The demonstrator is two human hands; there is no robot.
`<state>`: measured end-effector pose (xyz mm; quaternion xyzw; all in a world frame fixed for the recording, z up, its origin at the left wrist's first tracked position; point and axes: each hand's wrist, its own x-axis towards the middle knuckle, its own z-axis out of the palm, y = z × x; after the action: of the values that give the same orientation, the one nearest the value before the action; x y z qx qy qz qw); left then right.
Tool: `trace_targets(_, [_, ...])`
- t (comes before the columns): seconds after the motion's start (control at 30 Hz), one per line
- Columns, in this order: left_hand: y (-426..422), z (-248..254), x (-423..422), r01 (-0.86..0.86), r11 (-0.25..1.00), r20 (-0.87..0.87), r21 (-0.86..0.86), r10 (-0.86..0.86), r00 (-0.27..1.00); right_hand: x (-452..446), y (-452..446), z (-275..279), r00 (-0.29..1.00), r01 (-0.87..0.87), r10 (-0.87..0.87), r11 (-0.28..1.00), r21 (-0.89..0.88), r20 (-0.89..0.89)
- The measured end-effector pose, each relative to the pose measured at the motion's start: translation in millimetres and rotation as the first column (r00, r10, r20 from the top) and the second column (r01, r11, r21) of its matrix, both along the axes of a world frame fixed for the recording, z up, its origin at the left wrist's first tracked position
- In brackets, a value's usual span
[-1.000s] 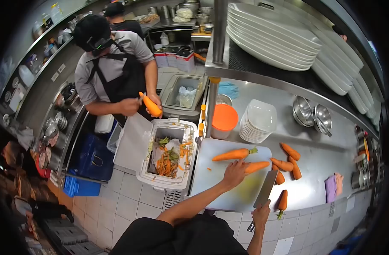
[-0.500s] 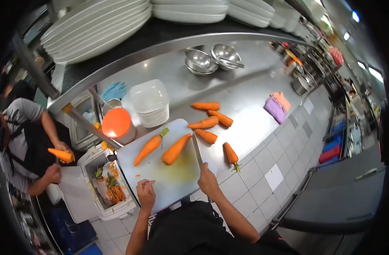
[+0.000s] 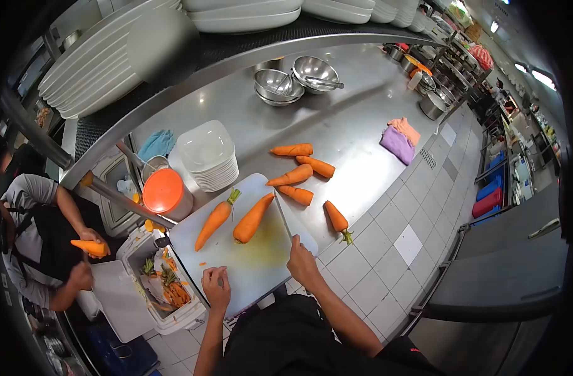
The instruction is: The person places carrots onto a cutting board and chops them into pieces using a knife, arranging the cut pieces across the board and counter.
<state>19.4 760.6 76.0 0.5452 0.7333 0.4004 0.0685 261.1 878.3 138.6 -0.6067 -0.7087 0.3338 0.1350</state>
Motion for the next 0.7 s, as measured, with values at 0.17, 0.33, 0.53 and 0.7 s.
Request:
trace_targets(0.17, [-1, -4, -1, -0.025, 1.0, 0.037, 0.006, 0.025, 0.999, 1, -1, 5, 1.0, -0.002, 0.002, 1.0, 0.009, 0.007])
trace_targets(0.33, [-3, -22, -5, -0.044, 0.994, -0.001, 0.098, 0.045, 0.999, 5, 2, -9, 1.0, -0.026, 0.026, 1.0, -0.009, 0.017])
trace_targets(0.53, [-5, -7, -7, -0.069, 0.994, 0.048, 0.083, 0.065, 0.997, 3, 3, -4, 0.996, -0.091, 0.089, 0.994, 0.066, 0.02])
trace_targets(0.7, [-7, -7, -7, -0.054, 0.994, 0.054, 0.093, 0.049, 0.997, 8, 7, -4, 0.997, -0.08, 0.078, 0.995, 0.063, 0.025])
